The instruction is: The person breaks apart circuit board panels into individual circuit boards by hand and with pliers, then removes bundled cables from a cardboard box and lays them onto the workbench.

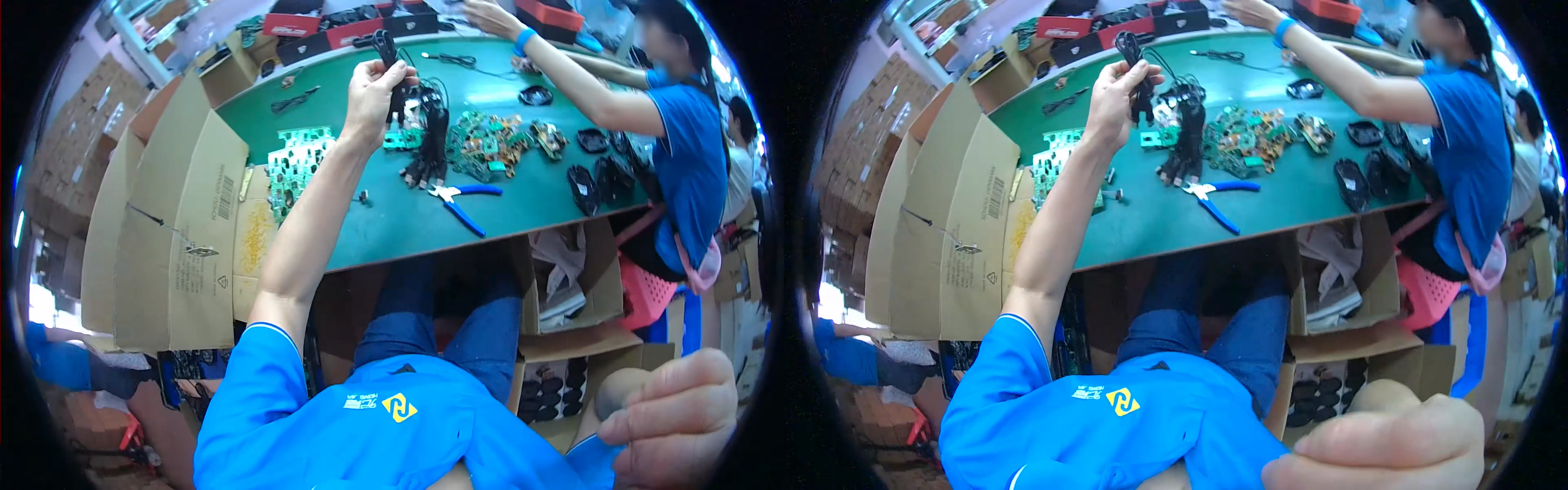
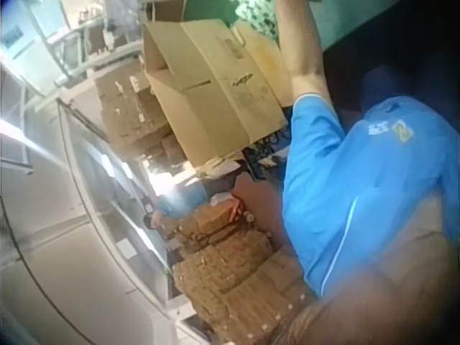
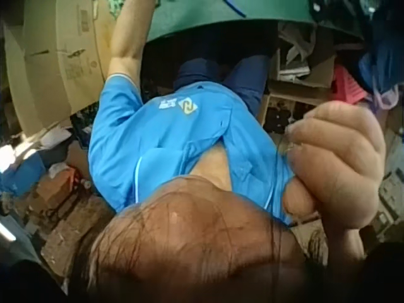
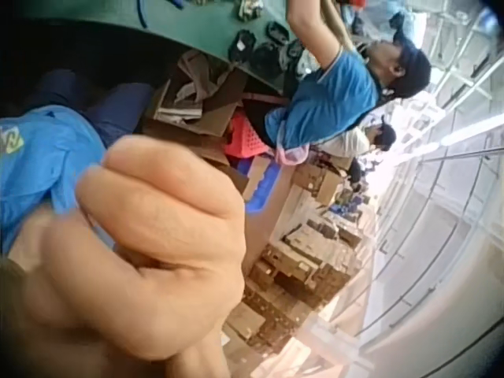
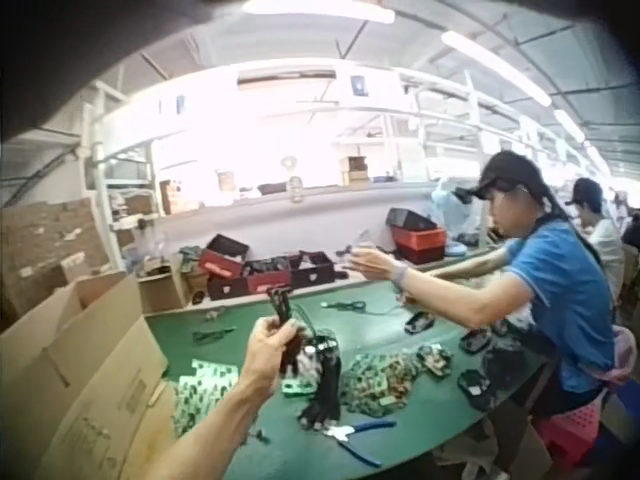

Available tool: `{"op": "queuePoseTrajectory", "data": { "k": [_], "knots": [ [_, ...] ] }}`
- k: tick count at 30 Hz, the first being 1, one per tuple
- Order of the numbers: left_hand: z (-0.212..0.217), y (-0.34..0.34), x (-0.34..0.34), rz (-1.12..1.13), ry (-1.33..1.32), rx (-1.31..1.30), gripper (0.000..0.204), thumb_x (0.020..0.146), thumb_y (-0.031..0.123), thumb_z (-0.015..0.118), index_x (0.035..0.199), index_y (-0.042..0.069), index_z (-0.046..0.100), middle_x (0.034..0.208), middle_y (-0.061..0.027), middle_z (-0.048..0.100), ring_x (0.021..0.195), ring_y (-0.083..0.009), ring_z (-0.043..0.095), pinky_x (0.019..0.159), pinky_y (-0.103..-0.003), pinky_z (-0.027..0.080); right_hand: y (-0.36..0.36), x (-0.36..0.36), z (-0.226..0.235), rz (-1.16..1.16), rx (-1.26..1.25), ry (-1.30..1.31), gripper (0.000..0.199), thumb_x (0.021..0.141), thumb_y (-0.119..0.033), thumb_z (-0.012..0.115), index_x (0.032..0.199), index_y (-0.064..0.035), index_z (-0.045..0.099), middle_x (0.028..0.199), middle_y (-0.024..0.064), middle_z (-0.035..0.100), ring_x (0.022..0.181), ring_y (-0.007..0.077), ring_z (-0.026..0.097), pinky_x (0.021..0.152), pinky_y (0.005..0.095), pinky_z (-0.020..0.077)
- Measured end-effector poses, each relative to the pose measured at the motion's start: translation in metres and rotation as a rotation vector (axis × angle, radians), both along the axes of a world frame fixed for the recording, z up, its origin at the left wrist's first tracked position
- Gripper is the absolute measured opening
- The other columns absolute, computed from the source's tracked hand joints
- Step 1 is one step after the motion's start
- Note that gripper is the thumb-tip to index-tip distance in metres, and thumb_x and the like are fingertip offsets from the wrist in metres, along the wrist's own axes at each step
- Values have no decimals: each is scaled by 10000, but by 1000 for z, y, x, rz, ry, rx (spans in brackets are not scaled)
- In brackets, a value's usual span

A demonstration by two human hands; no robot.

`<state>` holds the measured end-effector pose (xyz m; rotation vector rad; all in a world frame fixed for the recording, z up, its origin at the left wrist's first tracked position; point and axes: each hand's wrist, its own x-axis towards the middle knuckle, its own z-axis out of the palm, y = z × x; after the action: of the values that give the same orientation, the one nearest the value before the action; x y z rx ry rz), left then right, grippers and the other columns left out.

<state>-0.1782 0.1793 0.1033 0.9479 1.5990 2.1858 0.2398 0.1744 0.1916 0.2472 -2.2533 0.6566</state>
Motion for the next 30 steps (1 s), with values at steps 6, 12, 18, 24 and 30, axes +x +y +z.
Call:
{"op": "queuePoseTrajectory", "data": {
  "k": [6,12,18,24,30],
  "knots": [
    [70,14,-39,-327,166,405,273,935,65,629,1140,-22,472,862,-111,616,696,-187,643,627,-279,530,-2,-30,-31,176,-232,98,133,792,-177,663,708,-89,609,666,35,604,573,171,501,550,293,424],
    [152,11,-65,-262,29,305,213,950,125,651,1103,52,521,896,-83,644,757,-150,616,662,-258,499,4,-68,-52,175,-491,32,106,694,-27,693,679,-53,592,618,53,587,486,182,443,484,284,396],
    [174,32,-89,-278,264,256,320,931,111,674,1174,67,470,904,-84,641,752,-149,613,635,-247,484,35,-133,-102,-56,-640,-258,365,795,71,682,1147,-23,709,784,30,658,577,98,477,547,206,404],
    [180,34,-86,-239,283,348,287,924,100,676,1138,75,486,909,-86,641,741,-137,608,621,-237,479,56,-168,-132,22,-475,-271,270,828,33,684,1091,-23,716,786,20,647,589,98,485,554,206,406],
    [200,-2,-75,-618,-206,493,225,941,122,644,1104,64,500,885,-82,640,690,-107,589,574,-223,466,70,-200,-117,-42,-519,-239,216,844,-4,685,1057,-23,720,748,15,627,592,97,492,551,212,409]
  ]
}}
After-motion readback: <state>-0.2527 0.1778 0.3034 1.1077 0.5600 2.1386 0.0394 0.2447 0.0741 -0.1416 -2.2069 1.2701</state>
